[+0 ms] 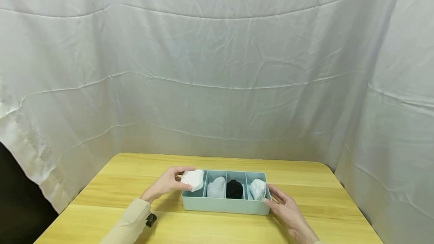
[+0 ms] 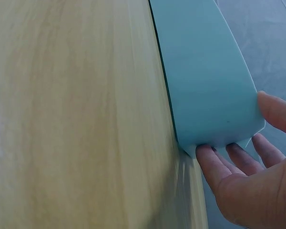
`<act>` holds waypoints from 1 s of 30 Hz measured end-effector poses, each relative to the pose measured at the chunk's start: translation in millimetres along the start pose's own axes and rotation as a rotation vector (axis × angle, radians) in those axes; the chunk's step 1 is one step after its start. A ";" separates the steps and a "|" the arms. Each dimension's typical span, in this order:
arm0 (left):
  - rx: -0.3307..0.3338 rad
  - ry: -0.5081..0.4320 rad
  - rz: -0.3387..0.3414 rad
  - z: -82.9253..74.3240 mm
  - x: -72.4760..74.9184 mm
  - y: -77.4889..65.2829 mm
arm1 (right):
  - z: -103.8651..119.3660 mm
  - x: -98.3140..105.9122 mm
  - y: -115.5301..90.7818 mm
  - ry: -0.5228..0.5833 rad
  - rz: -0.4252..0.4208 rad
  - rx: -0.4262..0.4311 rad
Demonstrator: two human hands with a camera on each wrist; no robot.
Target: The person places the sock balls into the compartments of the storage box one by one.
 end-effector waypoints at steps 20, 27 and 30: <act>0.017 0.069 -0.226 1.2 -1.3 2.8 | 3.3 6.6 1.6 -0.041 0.002 0.019; -0.004 0.171 -0.296 -11.6 -10.1 3.0 | 14.7 5.2 2.5 -0.177 -0.018 0.075; -0.036 0.240 -0.301 -20.9 -14.2 1.5 | 27.3 0.8 4.4 -0.322 -0.039 0.141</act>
Point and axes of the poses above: each hand's wrist, its own y-axis towards the middle knuckle, its own x-axis out of the back of the hand, z = x × y, the point moved 7 cm from there along y, towards the middle knuckle, and after that the axes turned 5 degrees about y, right-handed, at the moved point
